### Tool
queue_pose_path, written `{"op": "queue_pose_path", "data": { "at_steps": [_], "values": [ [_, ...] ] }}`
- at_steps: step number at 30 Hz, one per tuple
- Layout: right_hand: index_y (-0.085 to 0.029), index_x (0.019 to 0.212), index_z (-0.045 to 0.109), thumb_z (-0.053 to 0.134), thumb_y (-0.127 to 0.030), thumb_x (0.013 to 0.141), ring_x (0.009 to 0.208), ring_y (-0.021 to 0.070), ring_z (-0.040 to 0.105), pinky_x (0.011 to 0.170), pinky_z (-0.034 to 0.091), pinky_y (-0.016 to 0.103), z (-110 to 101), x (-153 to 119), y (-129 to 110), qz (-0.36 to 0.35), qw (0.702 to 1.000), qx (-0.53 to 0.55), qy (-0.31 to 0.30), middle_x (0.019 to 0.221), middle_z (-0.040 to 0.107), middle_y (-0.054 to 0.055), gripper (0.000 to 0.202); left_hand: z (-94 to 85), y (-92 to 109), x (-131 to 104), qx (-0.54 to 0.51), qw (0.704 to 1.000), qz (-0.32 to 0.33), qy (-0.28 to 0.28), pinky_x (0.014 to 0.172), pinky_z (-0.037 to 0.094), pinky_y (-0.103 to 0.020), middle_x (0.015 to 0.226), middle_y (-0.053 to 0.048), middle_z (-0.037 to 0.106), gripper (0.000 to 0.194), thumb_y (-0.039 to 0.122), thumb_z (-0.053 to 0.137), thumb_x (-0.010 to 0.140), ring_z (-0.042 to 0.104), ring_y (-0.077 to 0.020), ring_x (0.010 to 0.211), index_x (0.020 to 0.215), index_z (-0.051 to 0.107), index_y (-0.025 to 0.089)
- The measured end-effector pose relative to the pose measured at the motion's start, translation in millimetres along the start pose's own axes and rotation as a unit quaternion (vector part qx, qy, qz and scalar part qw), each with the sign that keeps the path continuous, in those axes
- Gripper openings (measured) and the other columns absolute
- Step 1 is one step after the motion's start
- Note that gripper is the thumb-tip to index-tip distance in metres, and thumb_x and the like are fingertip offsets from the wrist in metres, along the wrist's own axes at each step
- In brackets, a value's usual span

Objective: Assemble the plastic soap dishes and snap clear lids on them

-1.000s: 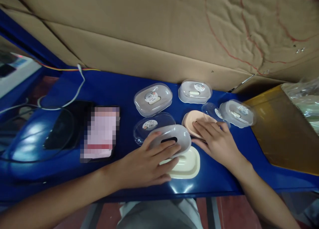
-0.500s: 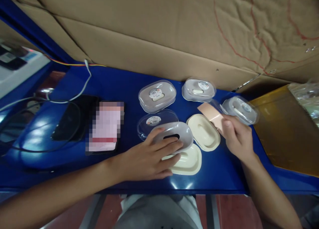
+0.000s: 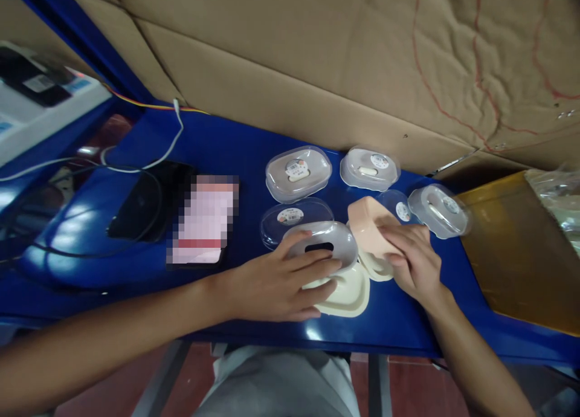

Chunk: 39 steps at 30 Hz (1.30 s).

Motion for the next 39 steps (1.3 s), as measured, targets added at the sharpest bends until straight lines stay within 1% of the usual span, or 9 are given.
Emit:
{"op": "queue_pose_path", "data": {
  "at_steps": [5, 10, 16, 19, 23, 26, 29, 33, 39],
  "values": [
    [-0.035, 0.147, 0.064, 0.049, -0.051, 0.113, 0.107, 0.0302, 0.079, 0.092, 0.053, 0.048, -2.1, -2.4, -2.7, -0.019, 0.999, -0.017, -0.022, 0.122, 0.082, 0.008, 0.041, -3.4, 0.3, 2.2, 0.004, 0.999, 0.002, 0.039, 0.136, 0.023, -0.054, 0.148, -0.007, 0.071, 0.026, 0.044, 0.065, 0.108, 0.062, -0.0241, 0.136, 0.123, 0.075, 0.025],
    [-0.033, 0.149, 0.063, 0.052, -0.050, 0.112, 0.112, 0.0310, 0.078, 0.094, 0.050, 0.047, -13.9, 1.9, 9.0, -0.006, 0.996, -0.084, 0.007, 0.126, 0.081, 0.009, 0.042, -7.8, 0.1, -2.7, 0.010, 0.995, -0.019, 0.097, 0.134, 0.028, -0.051, 0.137, -0.004, 0.077, 0.021, 0.039, 0.070, 0.105, 0.068, -0.0223, 0.129, 0.120, 0.073, 0.026],
    [-0.034, 0.150, 0.061, 0.067, -0.039, 0.107, 0.121, 0.0294, 0.074, 0.100, 0.042, 0.043, -7.0, 11.1, 13.1, -0.010, 0.989, -0.143, -0.044, 0.130, 0.080, 0.006, 0.044, -28.9, -28.5, 1.2, 0.031, 0.968, -0.196, 0.153, 0.109, 0.053, -0.048, 0.135, -0.005, 0.076, 0.027, 0.025, 0.066, 0.101, 0.074, -0.0246, 0.121, 0.127, 0.066, 0.030],
    [-0.031, 0.146, 0.063, 0.068, -0.033, 0.108, 0.120, 0.0265, 0.074, 0.100, 0.039, 0.042, 0.9, 14.9, 10.8, -0.032, 0.986, -0.152, -0.065, 0.129, 0.081, 0.005, 0.039, -36.0, -51.9, 21.0, 0.057, 0.948, -0.296, 0.103, 0.107, 0.053, -0.051, 0.146, -0.013, 0.068, 0.031, 0.030, 0.060, 0.105, 0.065, -0.0332, 0.136, 0.134, 0.065, 0.025],
    [-0.027, 0.145, 0.063, 0.065, -0.032, 0.109, 0.120, 0.0256, 0.073, 0.102, 0.036, 0.042, 6.7, 14.7, 8.8, -0.044, 0.984, -0.156, -0.079, 0.134, 0.079, 0.006, 0.036, -28.6, -86.1, 48.7, 0.065, 0.910, -0.408, -0.024, 0.118, 0.042, -0.063, 0.166, -0.023, 0.046, 0.060, 0.037, 0.072, 0.097, 0.049, -0.0467, 0.151, 0.152, 0.055, 0.020],
    [-0.028, 0.147, 0.062, 0.065, -0.031, 0.109, 0.123, 0.0282, 0.071, 0.105, 0.035, 0.045, 5.4, 11.8, 6.8, -0.043, 0.986, -0.146, -0.063, 0.135, 0.078, 0.008, 0.038, -18.7, -111.6, 57.7, 0.021, 0.875, -0.475, -0.092, 0.113, 0.046, -0.065, 0.160, -0.024, 0.051, 0.079, 0.045, 0.081, 0.089, 0.056, -0.0504, 0.142, 0.156, 0.051, 0.019],
    [-0.028, 0.148, 0.062, 0.065, -0.031, 0.108, 0.123, 0.0296, 0.071, 0.107, 0.035, 0.047, 1.3, 9.5, 3.1, -0.050, 0.989, -0.133, -0.043, 0.137, 0.077, 0.009, 0.040, -16.8, -132.0, 59.0, -0.021, 0.870, -0.484, -0.091, 0.107, 0.053, -0.053, 0.148, -0.018, 0.063, 0.078, 0.058, 0.080, 0.088, 0.064, -0.0421, 0.133, 0.153, 0.053, 0.022],
    [-0.029, 0.148, 0.061, 0.064, -0.034, 0.109, 0.124, 0.0303, 0.070, 0.108, 0.035, 0.048, -3.8, 9.4, -2.6, -0.055, 0.990, -0.121, -0.040, 0.143, 0.074, 0.009, 0.039, -26.6, -149.3, 52.5, -0.070, 0.874, -0.480, -0.015, 0.115, 0.048, -0.044, 0.147, -0.012, 0.066, 0.074, 0.063, 0.072, 0.092, 0.064, -0.0326, 0.134, 0.151, 0.053, 0.023],
    [-0.025, 0.142, 0.065, 0.060, -0.035, 0.111, 0.125, 0.0311, 0.070, 0.107, 0.035, 0.049, -3.8, 11.1, -8.0, -0.068, 0.989, -0.124, -0.044, 0.143, 0.073, 0.011, 0.032, -35.2, -163.3, 33.3, 0.051, 0.848, -0.523, -0.074, 0.121, 0.041, -0.054, 0.158, -0.021, 0.056, 0.073, 0.054, 0.071, 0.096, 0.054, -0.0414, 0.147, 0.157, 0.050, 0.019]
  ]
}}
Point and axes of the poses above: each hand's wrist, its own x-axis towards the middle knuckle, its own z-axis out of the palm, y = z × x, the point moved 2 cm from there along x, towards the middle knuckle
